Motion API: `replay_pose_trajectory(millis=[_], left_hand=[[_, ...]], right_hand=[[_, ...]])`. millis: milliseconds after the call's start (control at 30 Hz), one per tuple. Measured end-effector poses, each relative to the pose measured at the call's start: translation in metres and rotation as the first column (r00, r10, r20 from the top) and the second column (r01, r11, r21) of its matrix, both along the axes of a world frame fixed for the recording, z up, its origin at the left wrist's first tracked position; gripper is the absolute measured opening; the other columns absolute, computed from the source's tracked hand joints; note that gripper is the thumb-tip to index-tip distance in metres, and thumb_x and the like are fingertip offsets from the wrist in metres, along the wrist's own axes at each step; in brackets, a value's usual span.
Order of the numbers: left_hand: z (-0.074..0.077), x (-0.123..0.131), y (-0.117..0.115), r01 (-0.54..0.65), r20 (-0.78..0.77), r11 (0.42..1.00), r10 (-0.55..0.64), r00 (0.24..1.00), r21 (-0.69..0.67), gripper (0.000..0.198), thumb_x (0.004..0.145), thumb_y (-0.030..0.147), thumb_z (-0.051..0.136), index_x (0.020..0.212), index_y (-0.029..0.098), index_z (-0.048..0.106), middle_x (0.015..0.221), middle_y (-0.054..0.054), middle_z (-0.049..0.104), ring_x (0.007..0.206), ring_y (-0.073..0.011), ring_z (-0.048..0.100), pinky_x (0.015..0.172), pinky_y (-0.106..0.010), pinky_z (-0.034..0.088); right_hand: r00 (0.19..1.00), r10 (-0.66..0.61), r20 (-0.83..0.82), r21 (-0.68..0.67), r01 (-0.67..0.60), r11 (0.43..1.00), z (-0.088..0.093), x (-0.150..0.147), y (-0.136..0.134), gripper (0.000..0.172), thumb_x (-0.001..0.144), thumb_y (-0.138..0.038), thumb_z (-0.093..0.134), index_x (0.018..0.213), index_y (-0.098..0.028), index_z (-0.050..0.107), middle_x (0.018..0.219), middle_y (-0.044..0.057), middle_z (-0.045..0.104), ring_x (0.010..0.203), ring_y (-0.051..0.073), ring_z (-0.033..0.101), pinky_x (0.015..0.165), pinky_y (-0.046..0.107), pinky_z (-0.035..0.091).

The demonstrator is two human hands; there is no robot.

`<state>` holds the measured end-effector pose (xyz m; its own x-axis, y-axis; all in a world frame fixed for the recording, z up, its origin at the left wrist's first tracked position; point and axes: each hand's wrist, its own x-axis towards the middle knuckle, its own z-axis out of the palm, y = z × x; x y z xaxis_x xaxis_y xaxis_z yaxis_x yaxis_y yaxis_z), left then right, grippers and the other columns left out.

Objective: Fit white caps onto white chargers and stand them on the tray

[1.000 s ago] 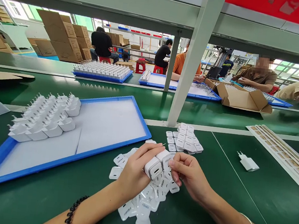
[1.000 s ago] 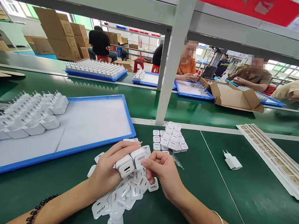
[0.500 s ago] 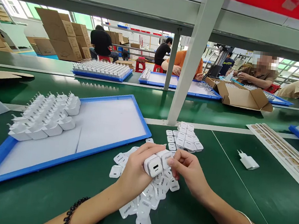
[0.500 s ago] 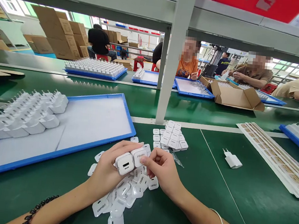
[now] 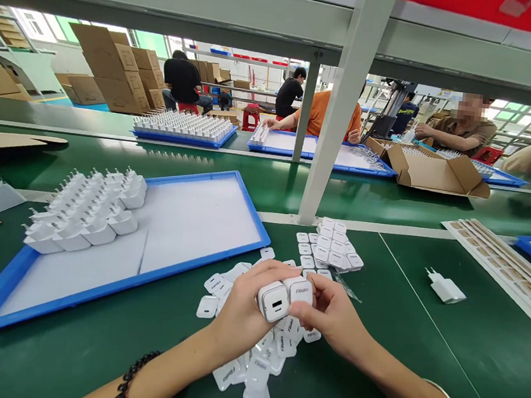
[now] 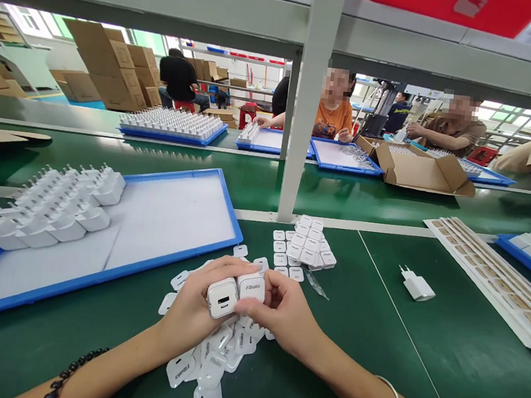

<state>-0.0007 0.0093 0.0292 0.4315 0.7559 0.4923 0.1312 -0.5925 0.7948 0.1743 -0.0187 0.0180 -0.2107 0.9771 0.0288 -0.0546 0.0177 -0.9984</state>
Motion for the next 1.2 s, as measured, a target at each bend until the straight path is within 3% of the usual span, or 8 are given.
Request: replay_pose_trajectory(millis=[100, 200, 300, 600, 967, 1100, 1200], left_hand=[[0.005, -0.001, 0.0, 0.029, 0.038, 0.999, -0.028, 0.999, -0.022, 0.03, 0.077, 0.023, 0.077, 0.107, 0.022, 0.071, 0.103, -0.007, 0.07, 0.092, -0.0209, 0.068, 0.079, -0.032, 0.056], [0.008, 0.0, -0.002, 0.083, 0.016, 0.997, -0.083, 0.996, -0.002, 0.033, 0.078, 0.019, 0.076, 0.11, 0.023, 0.071, 0.106, -0.008, 0.071, 0.097, -0.0217, 0.068, 0.084, -0.033, 0.056], [0.009, 0.002, -0.005, 0.111, -0.016, 0.994, -0.111, 0.994, -0.005, 0.033, 0.079, 0.017, 0.073, 0.112, 0.022, 0.07, 0.106, -0.008, 0.071, 0.097, -0.0209, 0.067, 0.084, -0.032, 0.055], [0.011, -0.002, -0.005, 0.136, 0.024, 0.99, -0.135, 0.991, -0.037, 0.043, 0.074, 0.02, 0.081, 0.114, 0.028, 0.069, 0.107, -0.004, 0.072, 0.099, -0.0203, 0.067, 0.083, -0.031, 0.055], [0.009, -0.003, -0.005, 0.1, 0.019, 0.994, -0.1, 0.995, -0.05, 0.04, 0.074, 0.02, 0.082, 0.111, 0.027, 0.069, 0.106, -0.002, 0.072, 0.096, -0.0187, 0.067, 0.084, -0.031, 0.053], [0.012, -0.003, -0.006, 0.116, 0.007, 0.99, -0.116, 0.993, -0.076, 0.041, 0.074, 0.021, 0.082, 0.112, 0.027, 0.069, 0.111, -0.004, 0.072, 0.102, -0.0208, 0.066, 0.088, -0.033, 0.053], [0.013, -0.003, -0.007, 0.136, -0.011, 0.985, -0.138, 0.99, -0.11, 0.042, 0.073, 0.022, 0.082, 0.113, 0.027, 0.069, 0.111, -0.004, 0.072, 0.103, -0.0214, 0.066, 0.088, -0.033, 0.053]], right_hand=[[0.999, 0.028, -0.019, 0.126, -0.025, 0.992, 0.002, 0.004, 0.002, 0.046, 0.077, -0.058, 0.072, 0.064, -0.02, 0.048, 0.061, -0.004, 0.045, 0.057, 0.012, 0.041, 0.055, 0.026, 0.035], [0.993, -0.058, -0.105, 0.162, 0.075, 0.984, 0.006, 0.01, 0.005, 0.044, 0.091, -0.059, 0.053, 0.07, -0.02, 0.051, 0.064, -0.003, 0.047, 0.058, 0.012, 0.042, 0.056, 0.027, 0.036], [0.989, -0.104, -0.101, 0.113, 0.115, 0.987, 0.01, 0.015, 0.009, 0.029, 0.084, -0.046, 0.072, 0.083, -0.021, 0.056, 0.075, -0.003, 0.052, 0.065, 0.012, 0.048, 0.058, 0.024, 0.04], [0.982, 0.141, -0.126, 0.02, -0.139, 0.99, 0.017, 0.024, 0.016, 0.021, 0.087, -0.038, 0.07, 0.084, -0.02, 0.059, 0.076, -0.001, 0.059, 0.071, 0.013, 0.057, 0.068, 0.027, 0.048], [0.994, -0.078, -0.077, 0.111, 0.087, 0.99, 0.012, 0.022, 0.014, 0.019, 0.091, -0.035, 0.064, 0.08, -0.019, 0.061, 0.07, -0.001, 0.062, 0.066, 0.014, 0.059, 0.065, 0.027, 0.049], [0.999, 0.001, -0.035, 0.18, 0.005, 0.984, 0.014, 0.023, 0.012, 0.012, 0.09, -0.032, 0.065, 0.088, -0.02, 0.062, 0.082, 0.0, 0.061, 0.074, 0.013, 0.056, 0.068, 0.026, 0.048], [1.0, 0.031, 0.001, 0.168, -0.031, 0.985, 0.012, 0.024, 0.013, 0.014, 0.088, -0.032, 0.068, 0.086, -0.02, 0.061, 0.08, 0.0, 0.059, 0.072, 0.013, 0.054, 0.065, 0.026, 0.047]])
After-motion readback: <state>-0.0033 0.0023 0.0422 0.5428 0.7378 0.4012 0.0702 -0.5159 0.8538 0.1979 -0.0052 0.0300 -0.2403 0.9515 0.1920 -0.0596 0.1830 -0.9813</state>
